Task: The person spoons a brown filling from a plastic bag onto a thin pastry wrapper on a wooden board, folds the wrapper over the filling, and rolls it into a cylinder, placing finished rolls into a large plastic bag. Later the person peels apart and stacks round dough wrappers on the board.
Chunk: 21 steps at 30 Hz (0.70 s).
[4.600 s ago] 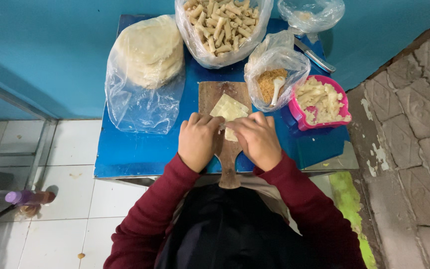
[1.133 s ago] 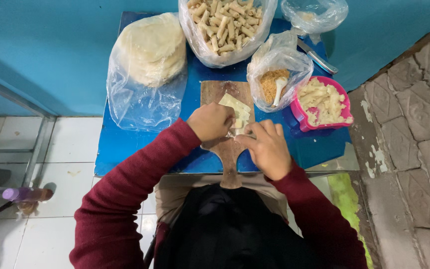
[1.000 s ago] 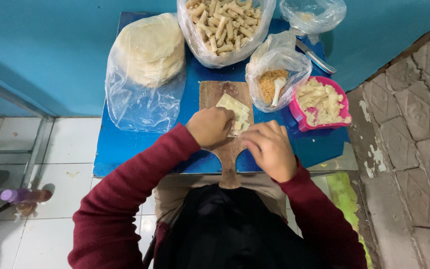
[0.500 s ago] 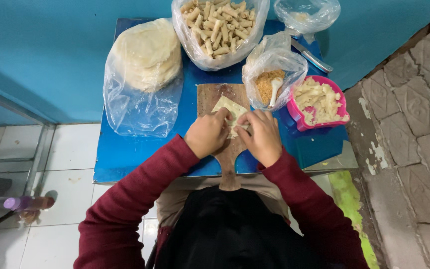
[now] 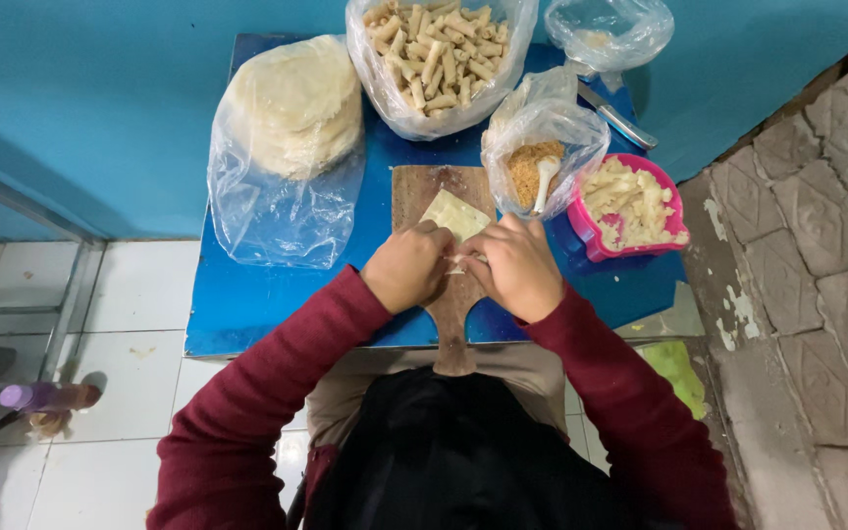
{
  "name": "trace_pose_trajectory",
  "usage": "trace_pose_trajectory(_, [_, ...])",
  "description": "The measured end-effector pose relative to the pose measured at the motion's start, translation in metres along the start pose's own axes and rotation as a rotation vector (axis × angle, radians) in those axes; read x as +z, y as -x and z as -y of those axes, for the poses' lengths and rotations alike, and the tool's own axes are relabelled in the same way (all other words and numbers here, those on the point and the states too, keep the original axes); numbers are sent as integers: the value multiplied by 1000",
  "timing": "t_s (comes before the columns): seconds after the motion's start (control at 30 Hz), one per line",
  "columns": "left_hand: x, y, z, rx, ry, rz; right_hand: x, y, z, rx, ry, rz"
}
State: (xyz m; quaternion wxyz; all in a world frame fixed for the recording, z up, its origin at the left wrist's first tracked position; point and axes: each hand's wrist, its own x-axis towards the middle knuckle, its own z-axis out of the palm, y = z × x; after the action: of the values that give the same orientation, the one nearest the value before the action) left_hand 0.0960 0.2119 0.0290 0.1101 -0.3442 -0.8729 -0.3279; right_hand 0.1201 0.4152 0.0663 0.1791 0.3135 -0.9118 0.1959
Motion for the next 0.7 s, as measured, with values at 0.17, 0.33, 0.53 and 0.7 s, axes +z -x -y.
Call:
trace_pose_trajectory(0.17, [4, -7, 5, -103, -53, 84, 8, -3, -14, 30, 10, 64])
trace_pose_trajectory(0.33, [4, -16, 17, -184, 31, 100, 16, -14, -33, 152, -97, 159])
trace_pose_trajectory(0.53, [2, -16, 24, -73, 132, 22, 18, -20, -47, 129, -421, 191])
trace_pose_trajectory(0.7, [-5, -7, 16, 27, 86, 32, 12, -11, -39, -76, -251, 73])
